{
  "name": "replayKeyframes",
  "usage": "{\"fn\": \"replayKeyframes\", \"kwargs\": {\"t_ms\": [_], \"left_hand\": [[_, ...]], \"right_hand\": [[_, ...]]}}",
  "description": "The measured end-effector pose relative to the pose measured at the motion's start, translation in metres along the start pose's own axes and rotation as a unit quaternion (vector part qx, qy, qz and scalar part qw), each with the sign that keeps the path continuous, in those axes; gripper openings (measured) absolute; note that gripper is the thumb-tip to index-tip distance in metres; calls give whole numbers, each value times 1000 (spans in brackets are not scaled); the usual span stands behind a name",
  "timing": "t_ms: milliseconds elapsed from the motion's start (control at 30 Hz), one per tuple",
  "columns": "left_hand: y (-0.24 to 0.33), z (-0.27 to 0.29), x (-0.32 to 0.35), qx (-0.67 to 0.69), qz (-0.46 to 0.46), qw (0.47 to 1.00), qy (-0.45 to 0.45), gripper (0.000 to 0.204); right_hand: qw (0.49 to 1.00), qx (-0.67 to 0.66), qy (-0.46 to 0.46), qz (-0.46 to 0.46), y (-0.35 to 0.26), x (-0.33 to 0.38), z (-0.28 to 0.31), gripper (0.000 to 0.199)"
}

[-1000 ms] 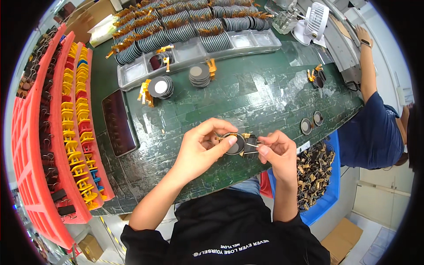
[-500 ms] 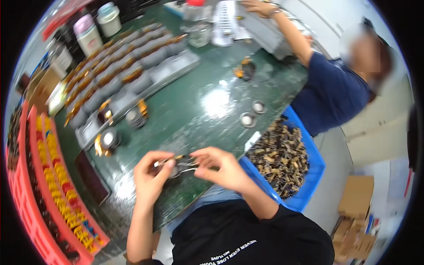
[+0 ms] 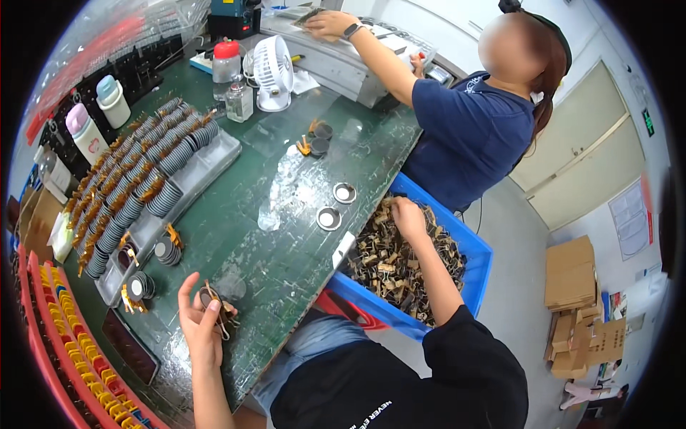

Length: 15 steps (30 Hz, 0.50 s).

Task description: Assembling small electronic components by manually attaching metal rings and wires at a factory workstation.

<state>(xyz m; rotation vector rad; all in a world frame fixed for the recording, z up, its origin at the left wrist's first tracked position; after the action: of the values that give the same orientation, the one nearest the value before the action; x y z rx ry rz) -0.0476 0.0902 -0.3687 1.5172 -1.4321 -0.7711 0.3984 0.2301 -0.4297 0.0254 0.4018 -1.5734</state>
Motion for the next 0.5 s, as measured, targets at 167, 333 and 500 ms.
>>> {"fn": "replayKeyframes", "kwargs": {"t_ms": [167,333,500], "left_hand": [[0,10,-5,74,59,995,16,48],[-7,20,-6,156,64,984,51,33],[-5,11,-8,181,71,980,48,29]], "right_hand": [[995,53,-48,-65,5,-19,-50,22],[996,67,2,-57,-2,-13,-71,17],[986,-137,64,-74,25,-9,-51,14]]}}
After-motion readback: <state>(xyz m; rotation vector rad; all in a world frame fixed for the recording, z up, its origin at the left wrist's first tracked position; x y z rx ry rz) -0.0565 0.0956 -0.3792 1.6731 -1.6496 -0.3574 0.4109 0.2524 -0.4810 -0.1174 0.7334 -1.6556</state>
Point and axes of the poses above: each hand's wrist, its own x-axis away from the middle knuckle, its own z-axis out of the back of the hand, y = z × x, the point moved 2 cm from there along -x, towards the middle knuckle, and after that the axes turned 1 degree about -y, right-handed, at the moved point
